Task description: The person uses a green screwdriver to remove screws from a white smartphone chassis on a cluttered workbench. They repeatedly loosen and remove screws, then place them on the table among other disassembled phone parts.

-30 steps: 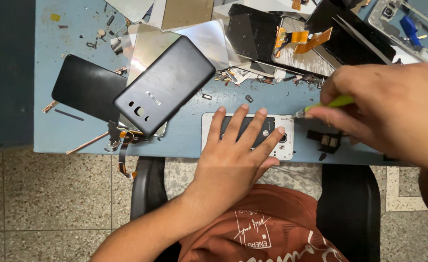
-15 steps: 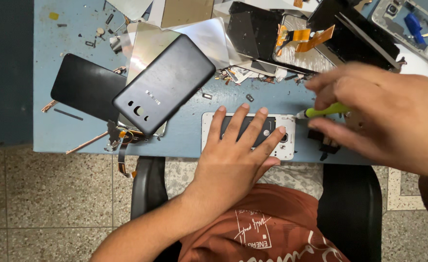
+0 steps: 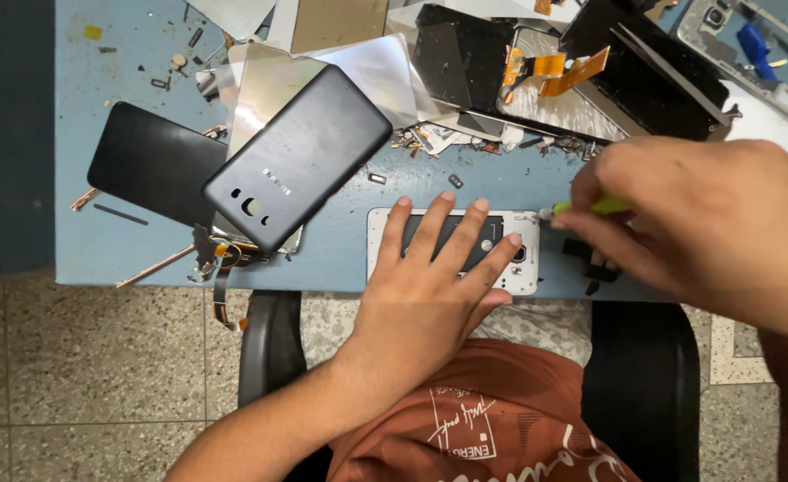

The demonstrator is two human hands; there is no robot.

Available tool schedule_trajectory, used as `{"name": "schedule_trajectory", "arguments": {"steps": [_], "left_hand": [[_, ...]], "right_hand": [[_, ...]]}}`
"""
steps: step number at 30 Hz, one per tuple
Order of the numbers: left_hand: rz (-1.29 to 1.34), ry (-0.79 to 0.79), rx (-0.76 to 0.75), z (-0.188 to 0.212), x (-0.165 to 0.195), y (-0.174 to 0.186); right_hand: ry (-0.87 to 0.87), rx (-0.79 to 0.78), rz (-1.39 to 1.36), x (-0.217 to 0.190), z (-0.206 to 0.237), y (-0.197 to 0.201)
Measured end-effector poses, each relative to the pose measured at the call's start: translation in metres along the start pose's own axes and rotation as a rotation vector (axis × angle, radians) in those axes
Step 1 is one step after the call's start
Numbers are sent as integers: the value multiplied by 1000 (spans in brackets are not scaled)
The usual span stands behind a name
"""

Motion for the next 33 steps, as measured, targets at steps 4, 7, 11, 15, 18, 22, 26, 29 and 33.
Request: {"name": "schedule_trajectory", "arguments": {"steps": [4, 7, 11, 15, 18, 22, 26, 29, 33], "left_hand": [[-12, 1, -7, 0, 0, -1], [-16, -1, -10, 0, 0, -1], [-13, -5, -11, 0, 0, -1], [-9, 1, -4, 0, 0, 0], [-13, -4, 0, -1, 1, 0], [5, 7, 6, -1, 0, 1], [10, 6, 4, 0, 0, 1], [6, 4, 4, -1, 0, 1], [2, -6, 6, -1, 0, 0]], "right_hand": [[25, 84, -5, 0, -6, 6], [181, 165, -193, -14, -4, 19], [-59, 49, -25, 5, 4, 3], [10, 67, -97, 4, 2, 1], [186, 84, -271, -9, 3, 9], [41, 1, -155, 1, 3, -2], [-77, 11, 59, 14, 1, -3], [69, 6, -193, 1, 3, 2], [98, 63, -163, -1, 7, 4]]}}
Point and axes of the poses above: each hand's wrist, its own z-axis away from the middle knuckle, its own y-axis out of the back of the hand, x = y × z, the point moved 9 cm from there along -z, towards the middle knuckle, and after that the axes turned 13 degrees about x, right-handed, at the moved point
